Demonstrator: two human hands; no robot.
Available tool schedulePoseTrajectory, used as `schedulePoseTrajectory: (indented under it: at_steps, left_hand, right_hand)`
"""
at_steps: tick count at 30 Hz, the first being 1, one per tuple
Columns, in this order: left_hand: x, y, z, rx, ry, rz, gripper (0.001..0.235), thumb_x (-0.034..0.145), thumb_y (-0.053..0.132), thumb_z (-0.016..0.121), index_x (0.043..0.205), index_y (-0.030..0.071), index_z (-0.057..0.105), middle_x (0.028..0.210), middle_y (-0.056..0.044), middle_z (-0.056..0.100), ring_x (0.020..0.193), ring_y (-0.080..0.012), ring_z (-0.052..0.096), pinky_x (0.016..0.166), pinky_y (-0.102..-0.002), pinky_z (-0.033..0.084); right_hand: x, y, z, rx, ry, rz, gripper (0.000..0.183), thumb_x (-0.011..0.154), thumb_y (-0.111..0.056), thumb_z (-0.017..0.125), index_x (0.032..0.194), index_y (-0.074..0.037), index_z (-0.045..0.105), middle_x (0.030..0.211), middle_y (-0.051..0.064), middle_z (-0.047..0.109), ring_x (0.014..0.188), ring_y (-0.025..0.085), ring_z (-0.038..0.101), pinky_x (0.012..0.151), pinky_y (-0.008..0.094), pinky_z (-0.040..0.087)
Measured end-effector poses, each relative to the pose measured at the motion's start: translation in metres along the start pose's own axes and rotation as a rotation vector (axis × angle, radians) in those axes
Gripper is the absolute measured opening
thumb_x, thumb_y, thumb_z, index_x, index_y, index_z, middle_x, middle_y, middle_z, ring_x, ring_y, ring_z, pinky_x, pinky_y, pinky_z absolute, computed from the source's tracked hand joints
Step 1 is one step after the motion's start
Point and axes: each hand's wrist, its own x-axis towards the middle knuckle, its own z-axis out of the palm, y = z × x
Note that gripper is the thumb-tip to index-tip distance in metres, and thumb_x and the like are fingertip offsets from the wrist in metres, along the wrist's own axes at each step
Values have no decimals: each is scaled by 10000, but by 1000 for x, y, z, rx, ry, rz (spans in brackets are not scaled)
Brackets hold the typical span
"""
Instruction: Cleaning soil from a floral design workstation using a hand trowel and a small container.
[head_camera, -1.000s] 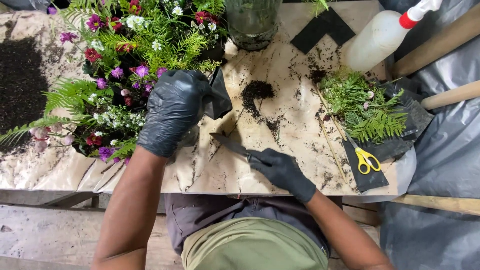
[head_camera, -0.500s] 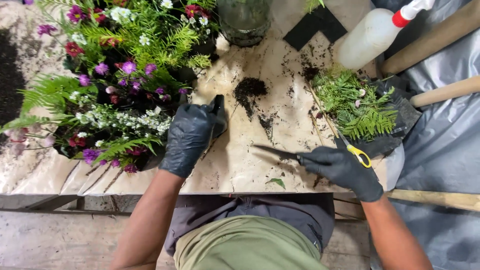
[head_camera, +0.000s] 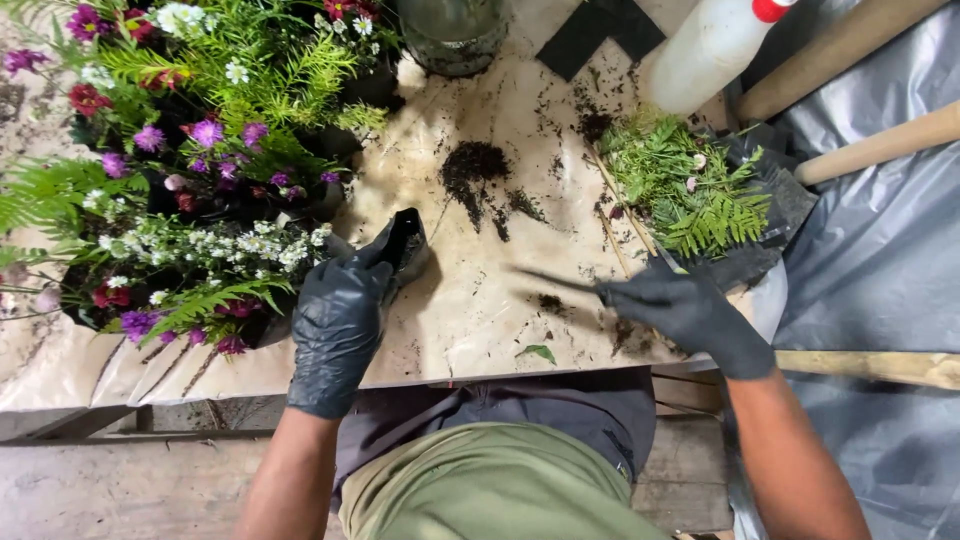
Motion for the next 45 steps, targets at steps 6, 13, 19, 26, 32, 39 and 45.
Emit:
schedulePoseTrajectory:
  at_steps: [6,13,19,26,32,39,45]
  left_hand:
    - [-17,5,9,6,116,-34,103,953,224,722,1045,182,745,997,-72,719,902,-327,726,769,-452,629]
    - [-10,67,-9,-17,361,42,157,969,295,682,1115,242,704,1101,-22,670,935,-262,674,769,-382,604]
    - [-1,103,26,-448,174,212,217,916,210,710,1129,173,724,1162,-55,710,952,-286,680,836,-417,569]
    - [39,124,56,-548,169,287,176,927,151,705,1066,46,731,1096,-194,726,943,-389,686,813,-516,579]
    - [33,110,88,-504,170,111,359,910,162,750,1243,41,692,1278,-181,668,1212,-392,606,1018,-498,530]
    - [48,100,105,-467,140,-32,421,879,254,771,1271,121,690,1252,-105,675,1248,-302,614,1079,-410,499]
    - [60,95,98,-456,137,-101,462,899,232,758,1327,90,656,1297,-147,654,1292,-331,581,1123,-436,464]
  right_hand:
    - [-32,21,16,232,-117,368,372,763,-138,866,1134,-136,839,1033,198,840,1041,421,757,991,486,576]
    - [-42,30,84,-106,422,69,387,863,-281,843,1232,-205,758,1011,-11,785,1001,170,729,1021,274,523]
    - [-143,10,101,67,648,502,441,865,-208,819,1242,-42,664,1081,159,742,1030,283,703,931,394,558]
    - [-204,1,132,498,659,783,359,1000,-214,599,1326,-72,650,670,65,656,490,130,477,477,311,432]
    - [-120,-54,111,590,469,939,551,990,-367,492,1469,-105,564,1345,76,674,1226,182,656,893,299,556]
    - [-21,-31,96,275,250,854,416,998,-574,546,1381,-436,633,1039,-35,794,1003,167,749,1003,354,557]
    - [-41,42,105,90,375,846,589,1021,-645,426,1483,-307,564,1448,37,623,1341,293,554,1176,423,417]
